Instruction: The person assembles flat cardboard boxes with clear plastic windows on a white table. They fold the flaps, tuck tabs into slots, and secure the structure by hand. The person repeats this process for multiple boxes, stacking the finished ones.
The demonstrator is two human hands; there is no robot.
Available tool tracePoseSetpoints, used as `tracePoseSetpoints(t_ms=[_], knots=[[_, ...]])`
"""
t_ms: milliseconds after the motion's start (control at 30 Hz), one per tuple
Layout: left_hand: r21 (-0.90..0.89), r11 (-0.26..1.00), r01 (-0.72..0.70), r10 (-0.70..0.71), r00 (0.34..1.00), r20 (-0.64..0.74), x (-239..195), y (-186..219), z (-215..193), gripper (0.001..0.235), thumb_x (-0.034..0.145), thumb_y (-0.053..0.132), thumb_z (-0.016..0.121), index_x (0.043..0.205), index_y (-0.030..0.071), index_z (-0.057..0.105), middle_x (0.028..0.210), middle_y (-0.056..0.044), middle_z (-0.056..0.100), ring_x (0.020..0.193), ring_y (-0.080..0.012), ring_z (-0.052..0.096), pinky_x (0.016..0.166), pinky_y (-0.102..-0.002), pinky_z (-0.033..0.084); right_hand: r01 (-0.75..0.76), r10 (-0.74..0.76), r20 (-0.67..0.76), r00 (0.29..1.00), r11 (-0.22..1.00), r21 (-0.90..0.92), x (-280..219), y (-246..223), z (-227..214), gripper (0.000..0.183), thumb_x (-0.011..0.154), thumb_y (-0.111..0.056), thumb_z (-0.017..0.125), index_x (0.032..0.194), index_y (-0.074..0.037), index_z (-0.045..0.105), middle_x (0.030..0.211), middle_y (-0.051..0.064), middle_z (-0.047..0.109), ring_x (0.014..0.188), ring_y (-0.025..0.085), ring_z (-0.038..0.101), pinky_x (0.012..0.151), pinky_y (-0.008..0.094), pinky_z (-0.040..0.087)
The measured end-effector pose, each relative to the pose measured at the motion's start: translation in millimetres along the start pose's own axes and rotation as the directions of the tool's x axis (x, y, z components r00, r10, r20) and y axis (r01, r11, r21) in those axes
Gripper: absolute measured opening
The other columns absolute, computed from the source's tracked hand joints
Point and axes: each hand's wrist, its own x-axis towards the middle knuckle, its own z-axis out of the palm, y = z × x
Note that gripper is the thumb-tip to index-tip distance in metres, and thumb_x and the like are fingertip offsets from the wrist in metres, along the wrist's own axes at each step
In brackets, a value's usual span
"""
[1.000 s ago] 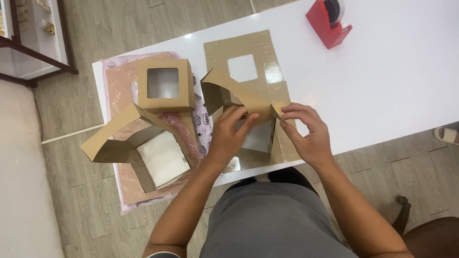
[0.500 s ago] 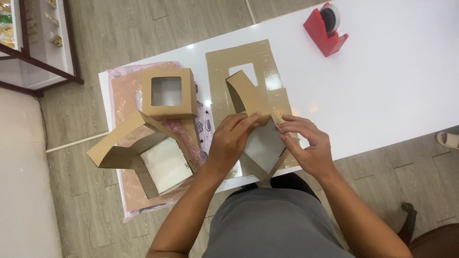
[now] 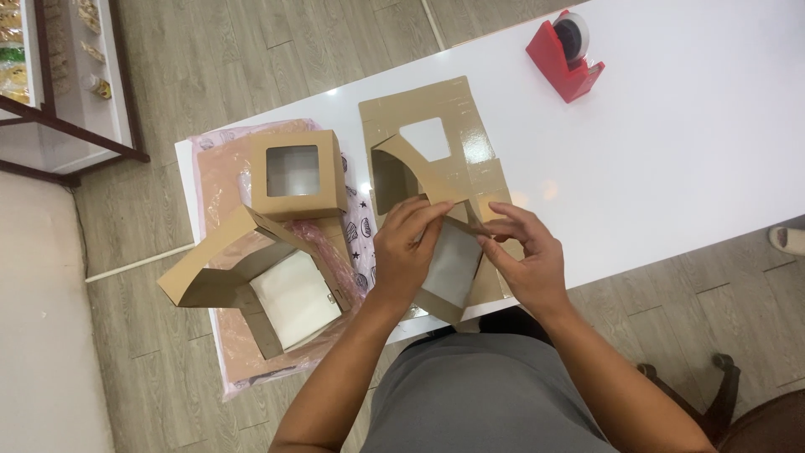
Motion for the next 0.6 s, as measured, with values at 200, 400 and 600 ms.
tracePoseSetpoints(t_ms=[200, 400, 600], knots=[[-0.388, 0.871, 0.301, -0.359, 0.929, -0.086, -32.7, -19.7, 24.7, 0.051, 0.095, 0.007, 0.073, 0.143, 0.007, 0.055, 0.098, -0.014, 0.078, 0.097, -0.0198, 0.073, 0.092, -0.034, 0.059, -0.059, 0.06, -0.065, 0.996, 0.998, 0.011, -1.2, 7.8, 4.1, 0.05, 0.084, 0.0, 0.081, 0.131, -0.006, 0.065, 0.092, 0.013, 0.079, 0.094, 0.025, 0.076, 0.087, 0.039, 0.056], [-0.533, 0.708, 0.464, -0.515, 0.855, 0.06, -62.4, -46.9, 39.6, 0.02, 0.093, 0.01, 0.076, 0.112, 0.003, 0.072, 0.1, -0.013, 0.08, 0.098, -0.0134, 0.07, 0.089, -0.032, 0.058, -0.082, 0.08, -0.025, 0.996, 0.994, -0.07, -7.6, -2.4, 6.9, 0.049, 0.083, -0.005, 0.084, 0.129, -0.01, 0.068, 0.092, 0.01, 0.081, 0.097, 0.023, 0.076, 0.083, 0.034, 0.056], [-0.505, 0.774, 0.381, -0.385, 0.917, 0.102, -65.6, -41.9, 39.7, 0.014, 0.095, 0.007, 0.073, 0.107, 0.002, 0.079, 0.102, -0.015, 0.079, 0.103, -0.0175, 0.071, 0.089, -0.037, 0.059, 0.039, -0.052, -0.072, 0.996, 0.985, -0.17, -12.1, -2.5, 3.2, 0.043, 0.082, 0.001, 0.084, 0.123, -0.008, 0.071, 0.088, 0.011, 0.08, 0.088, 0.026, 0.078, 0.079, 0.036, 0.056]])
